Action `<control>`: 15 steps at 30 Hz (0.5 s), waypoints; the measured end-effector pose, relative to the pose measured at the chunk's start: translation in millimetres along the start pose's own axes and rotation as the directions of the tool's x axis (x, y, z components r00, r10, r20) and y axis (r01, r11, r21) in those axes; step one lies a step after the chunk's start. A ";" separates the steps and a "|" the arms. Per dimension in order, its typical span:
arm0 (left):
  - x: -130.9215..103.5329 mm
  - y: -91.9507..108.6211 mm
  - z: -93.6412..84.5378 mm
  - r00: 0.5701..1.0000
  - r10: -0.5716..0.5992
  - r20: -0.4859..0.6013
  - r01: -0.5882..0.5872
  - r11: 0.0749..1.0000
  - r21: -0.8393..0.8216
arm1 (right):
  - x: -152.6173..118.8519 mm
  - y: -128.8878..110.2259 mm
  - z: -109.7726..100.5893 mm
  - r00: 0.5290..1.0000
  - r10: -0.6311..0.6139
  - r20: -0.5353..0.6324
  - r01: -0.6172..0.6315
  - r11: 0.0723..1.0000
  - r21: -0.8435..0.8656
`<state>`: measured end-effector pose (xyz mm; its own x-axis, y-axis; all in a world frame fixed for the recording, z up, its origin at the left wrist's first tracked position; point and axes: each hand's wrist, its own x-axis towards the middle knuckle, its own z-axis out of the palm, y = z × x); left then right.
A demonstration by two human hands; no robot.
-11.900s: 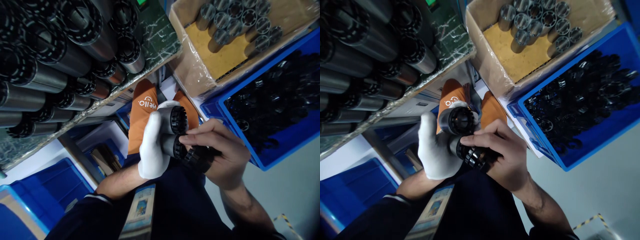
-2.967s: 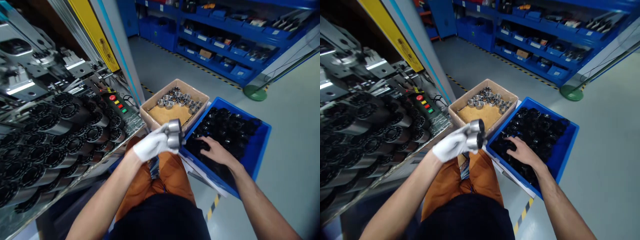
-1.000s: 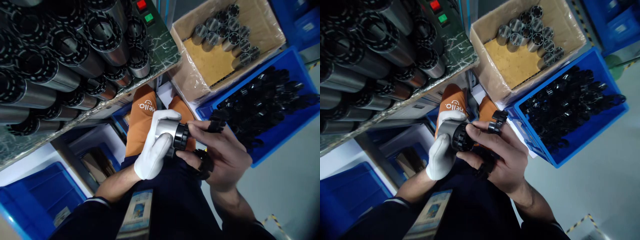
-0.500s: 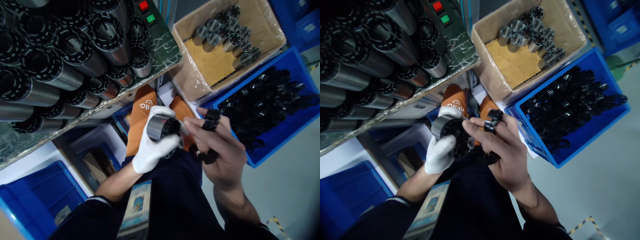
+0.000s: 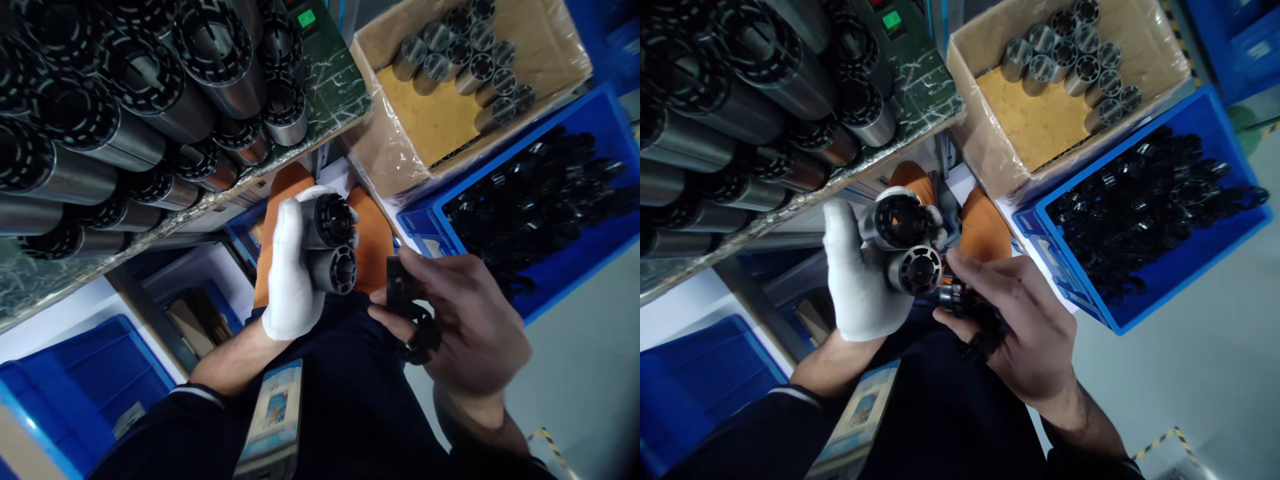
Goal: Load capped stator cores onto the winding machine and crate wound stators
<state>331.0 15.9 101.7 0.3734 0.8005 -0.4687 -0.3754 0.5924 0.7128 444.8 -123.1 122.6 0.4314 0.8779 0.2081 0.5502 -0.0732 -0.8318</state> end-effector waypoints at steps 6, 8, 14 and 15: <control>-1.3 -2.3 2.4 0.999 -0.011 -0.031 0.013 0.998 0.064 | 9.0 3.0 15.1 0.989 -0.137 0.061 0.137 0.991 0.004; -0.2 -2.1 2.8 0.999 -0.022 -0.033 0.025 0.997 0.073 | 10.7 5.6 18.2 0.987 -0.147 0.068 0.146 0.989 0.020; 2.1 -1.5 4.0 1.000 -0.031 -0.002 0.031 0.999 0.034 | 13.3 10.0 24.7 0.989 -0.150 0.007 0.149 0.989 0.020; 1.8 -1.8 3.9 1.000 -0.003 -0.009 0.004 0.999 0.043 | 12.5 9.2 26.4 0.993 -0.117 -0.017 0.118 0.993 0.028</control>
<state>335.7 16.0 101.6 0.3666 0.7993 -0.4761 -0.3373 0.5911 0.7327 436.3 -100.3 103.9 0.3759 0.8724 0.3126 0.5768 0.0438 -0.8157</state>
